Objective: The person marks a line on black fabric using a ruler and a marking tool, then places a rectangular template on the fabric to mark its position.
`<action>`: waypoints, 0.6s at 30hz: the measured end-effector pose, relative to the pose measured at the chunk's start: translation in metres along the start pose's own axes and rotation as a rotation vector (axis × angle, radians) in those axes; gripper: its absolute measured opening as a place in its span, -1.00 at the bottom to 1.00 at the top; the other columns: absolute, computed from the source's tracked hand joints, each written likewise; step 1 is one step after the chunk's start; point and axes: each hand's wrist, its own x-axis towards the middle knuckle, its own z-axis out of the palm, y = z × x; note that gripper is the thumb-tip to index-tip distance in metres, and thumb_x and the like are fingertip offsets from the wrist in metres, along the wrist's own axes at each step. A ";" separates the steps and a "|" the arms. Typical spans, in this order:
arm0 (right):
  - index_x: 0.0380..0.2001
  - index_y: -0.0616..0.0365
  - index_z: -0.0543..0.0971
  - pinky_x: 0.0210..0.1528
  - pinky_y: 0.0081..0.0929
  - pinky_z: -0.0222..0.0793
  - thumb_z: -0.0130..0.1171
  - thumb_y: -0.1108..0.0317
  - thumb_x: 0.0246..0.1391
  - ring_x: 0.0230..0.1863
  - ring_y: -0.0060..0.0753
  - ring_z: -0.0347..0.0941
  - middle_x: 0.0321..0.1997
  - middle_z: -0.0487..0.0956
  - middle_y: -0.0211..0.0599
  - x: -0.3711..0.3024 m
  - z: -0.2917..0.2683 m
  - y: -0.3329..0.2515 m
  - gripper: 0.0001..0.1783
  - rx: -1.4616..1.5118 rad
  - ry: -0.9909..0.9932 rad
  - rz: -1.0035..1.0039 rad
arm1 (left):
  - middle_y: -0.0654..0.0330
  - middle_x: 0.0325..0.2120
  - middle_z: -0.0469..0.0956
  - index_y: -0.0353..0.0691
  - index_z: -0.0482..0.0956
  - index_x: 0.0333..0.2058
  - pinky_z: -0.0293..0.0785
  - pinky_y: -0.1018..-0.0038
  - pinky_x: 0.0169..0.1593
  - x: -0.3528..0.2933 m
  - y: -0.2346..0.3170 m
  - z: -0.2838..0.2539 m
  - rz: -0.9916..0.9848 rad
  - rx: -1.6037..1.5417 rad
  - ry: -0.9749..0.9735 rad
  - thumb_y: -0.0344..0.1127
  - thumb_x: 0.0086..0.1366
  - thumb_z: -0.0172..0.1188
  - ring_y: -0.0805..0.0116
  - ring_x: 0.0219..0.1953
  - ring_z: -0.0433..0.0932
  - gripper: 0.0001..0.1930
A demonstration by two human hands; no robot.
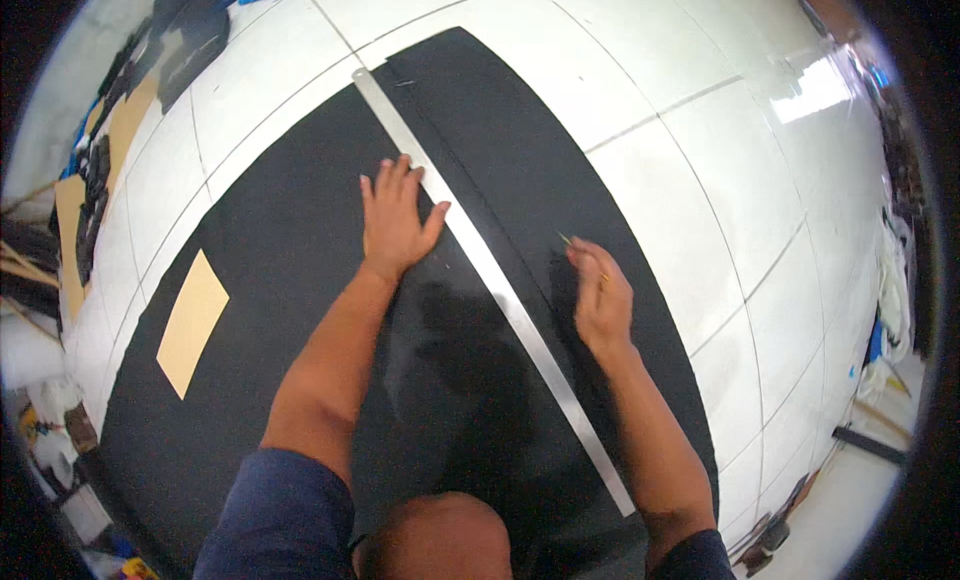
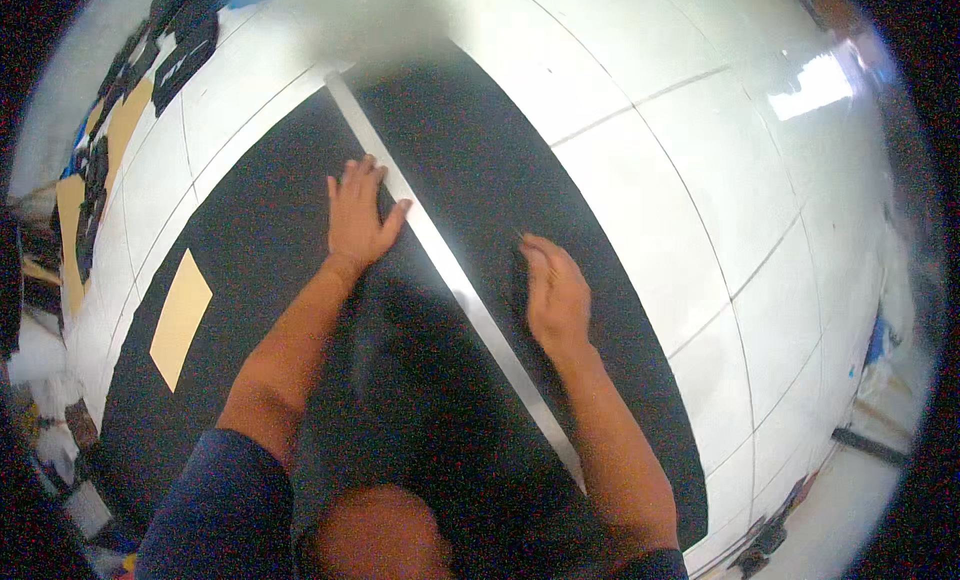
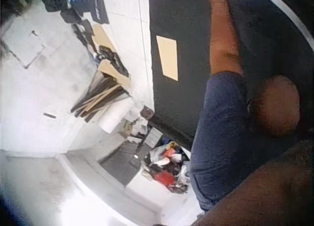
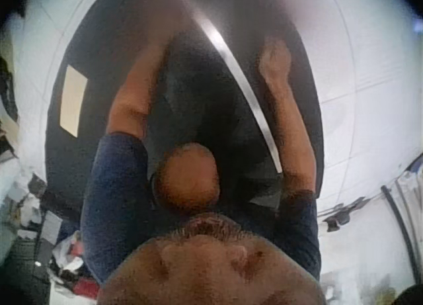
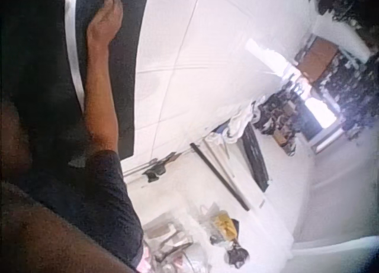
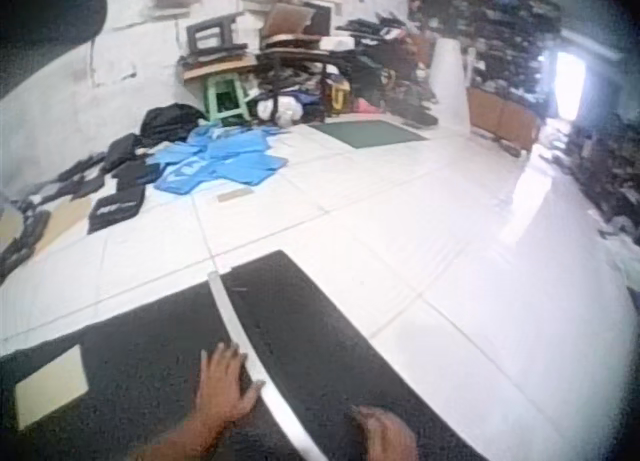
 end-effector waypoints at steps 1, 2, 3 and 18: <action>-0.02 0.21 0.59 0.14 -0.26 0.42 -0.01 0.20 0.37 0.06 -0.03 0.56 -0.01 0.64 -0.04 0.024 0.016 -0.013 -0.66 0.028 -0.010 -0.029 | -0.10 0.33 0.21 -0.29 0.39 0.19 -0.18 -0.20 0.43 0.001 0.003 -0.002 -0.019 -0.022 -0.026 0.07 0.27 0.18 -0.11 0.43 0.07 -0.34; -0.01 0.22 0.58 0.14 -0.26 0.42 0.01 0.21 0.37 0.07 -0.03 0.56 0.01 0.63 -0.03 0.044 0.031 -0.023 -0.66 0.053 -0.018 -0.054 | -0.09 0.34 0.21 -0.29 0.39 0.20 -0.20 -0.20 0.43 0.003 0.007 -0.003 -0.034 -0.048 -0.053 0.06 0.27 0.17 -0.10 0.43 0.07 -0.34; -0.01 0.22 0.58 0.14 -0.26 0.42 0.01 0.21 0.37 0.07 -0.03 0.56 0.01 0.63 -0.03 0.063 0.048 -0.031 -0.66 0.045 -0.030 -0.063 | -0.09 0.33 0.22 -0.30 0.37 0.22 -0.21 -0.20 0.44 0.003 0.009 -0.003 -0.053 -0.080 -0.071 0.04 0.28 0.17 -0.08 0.44 0.07 -0.33; 0.01 0.15 0.62 0.01 -0.32 0.45 0.02 0.17 0.36 -0.05 -0.10 0.62 -0.09 0.67 -0.05 0.270 0.223 -0.114 -0.64 0.061 -0.183 -0.252 | -0.13 0.31 0.25 -0.31 0.40 0.17 -0.19 -0.28 0.39 0.005 0.003 -0.007 -0.110 -0.207 -0.056 0.06 0.21 0.25 -0.16 0.40 0.13 -0.31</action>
